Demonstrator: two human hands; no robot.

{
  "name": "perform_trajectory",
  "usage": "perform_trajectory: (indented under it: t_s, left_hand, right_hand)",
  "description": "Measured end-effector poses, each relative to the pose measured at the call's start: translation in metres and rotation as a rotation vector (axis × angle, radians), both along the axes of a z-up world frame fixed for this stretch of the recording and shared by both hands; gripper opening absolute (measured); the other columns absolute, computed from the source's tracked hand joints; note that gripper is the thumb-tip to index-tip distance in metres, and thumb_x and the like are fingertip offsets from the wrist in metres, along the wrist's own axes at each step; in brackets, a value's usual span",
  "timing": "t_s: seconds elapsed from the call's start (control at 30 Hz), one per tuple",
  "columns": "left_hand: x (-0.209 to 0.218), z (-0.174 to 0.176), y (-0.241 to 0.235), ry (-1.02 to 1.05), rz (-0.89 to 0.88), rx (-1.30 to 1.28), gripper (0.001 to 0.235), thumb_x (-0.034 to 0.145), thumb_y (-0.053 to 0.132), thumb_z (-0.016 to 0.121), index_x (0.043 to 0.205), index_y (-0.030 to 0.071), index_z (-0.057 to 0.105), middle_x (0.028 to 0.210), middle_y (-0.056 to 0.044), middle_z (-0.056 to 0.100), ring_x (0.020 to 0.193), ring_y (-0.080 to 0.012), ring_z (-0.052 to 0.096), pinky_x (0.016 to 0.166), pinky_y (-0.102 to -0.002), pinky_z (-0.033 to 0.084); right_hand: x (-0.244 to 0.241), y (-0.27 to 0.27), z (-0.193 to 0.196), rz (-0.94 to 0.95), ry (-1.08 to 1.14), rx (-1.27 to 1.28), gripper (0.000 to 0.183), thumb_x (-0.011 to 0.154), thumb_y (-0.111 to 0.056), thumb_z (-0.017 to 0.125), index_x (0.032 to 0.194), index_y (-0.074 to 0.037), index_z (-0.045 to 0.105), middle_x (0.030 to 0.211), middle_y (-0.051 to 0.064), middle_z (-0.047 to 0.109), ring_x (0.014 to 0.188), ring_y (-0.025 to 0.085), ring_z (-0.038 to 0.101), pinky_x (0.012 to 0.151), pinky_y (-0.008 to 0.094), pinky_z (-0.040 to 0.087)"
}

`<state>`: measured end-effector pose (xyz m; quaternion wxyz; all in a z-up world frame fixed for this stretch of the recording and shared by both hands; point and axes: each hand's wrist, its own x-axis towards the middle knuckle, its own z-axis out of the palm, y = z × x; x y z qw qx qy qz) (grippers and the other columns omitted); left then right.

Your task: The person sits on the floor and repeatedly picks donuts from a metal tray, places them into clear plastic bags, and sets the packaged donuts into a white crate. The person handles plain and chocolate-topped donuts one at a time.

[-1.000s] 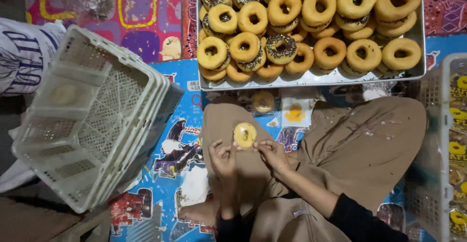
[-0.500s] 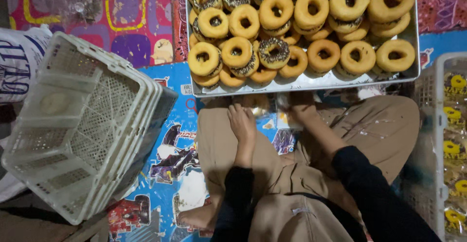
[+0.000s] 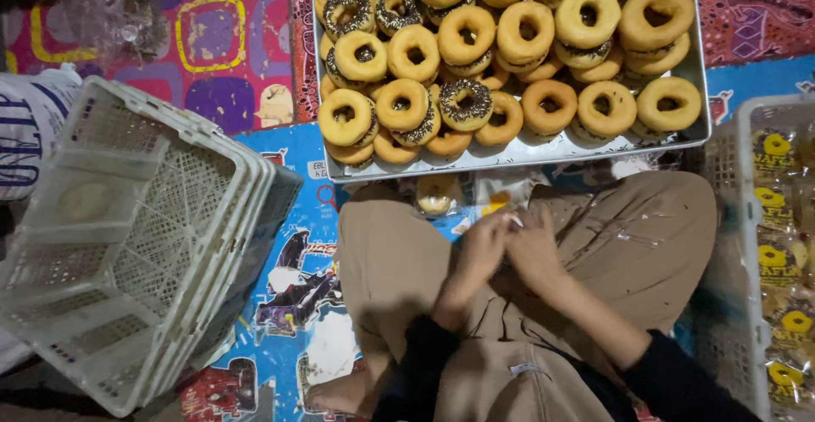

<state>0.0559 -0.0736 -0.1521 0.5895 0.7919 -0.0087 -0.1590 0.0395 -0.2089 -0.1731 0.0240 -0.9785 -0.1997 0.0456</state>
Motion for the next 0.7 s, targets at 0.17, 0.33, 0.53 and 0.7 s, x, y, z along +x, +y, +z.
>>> perform_trajectory:
  t_s: [0.17,0.33,0.53,0.7]
  left_hand:
    - [-0.032,0.049,-0.01,-0.817,-0.004,0.353,0.04,0.099,0.033,0.056,0.126,0.006,0.067,0.146,-0.03,0.056,0.138,-0.0452,0.05,0.114,-0.049,0.04]
    - [-0.014,0.046,0.031,0.263,0.653,-1.273,0.044,0.1,0.042,0.055,0.131,0.012,0.063,0.126,-0.007,0.066,0.114,-0.0234,0.063,0.092,-0.037,0.052]
    - [0.013,-0.019,0.123,0.158,0.732,-1.61,0.036,0.11,0.037,0.055,0.108,0.002,0.064,0.102,-0.013,0.07,0.099,-0.0275,0.067,0.091,-0.045,0.054]
    - [0.02,-0.037,0.147,0.374,1.028,-1.848,0.037,0.097,0.035,0.057,0.106,0.0,0.064,0.111,-0.021,0.07,0.11,-0.0346,0.066,0.099,-0.052,0.049]
  right_hand:
    - [-0.004,-0.012,0.067,-0.09,-0.104,0.11,0.072,0.082,-0.019,0.064,0.152,-0.009,0.051,0.139,0.012,0.058,0.148,0.036,0.045,0.117,0.065,0.02]
    - [-0.008,0.033,0.116,0.186,-0.007,0.654,0.083,0.079,-0.05,0.077,0.144,-0.007,0.049,0.141,0.015,0.054,0.132,0.04,0.049,0.112,0.071,0.016]
    - [0.086,0.044,0.129,-0.318,-0.092,0.699,0.07,0.092,-0.06,0.076,0.139,-0.012,0.056,0.126,0.01,0.068,0.121,0.03,0.063,0.099,0.047,0.047]
    - [0.155,0.045,0.119,-0.316,-0.503,0.538,0.108,0.084,-0.046,0.09,0.162,-0.004,0.028,0.12,0.013,0.061,0.108,0.032,0.061,0.09,0.054,0.046]
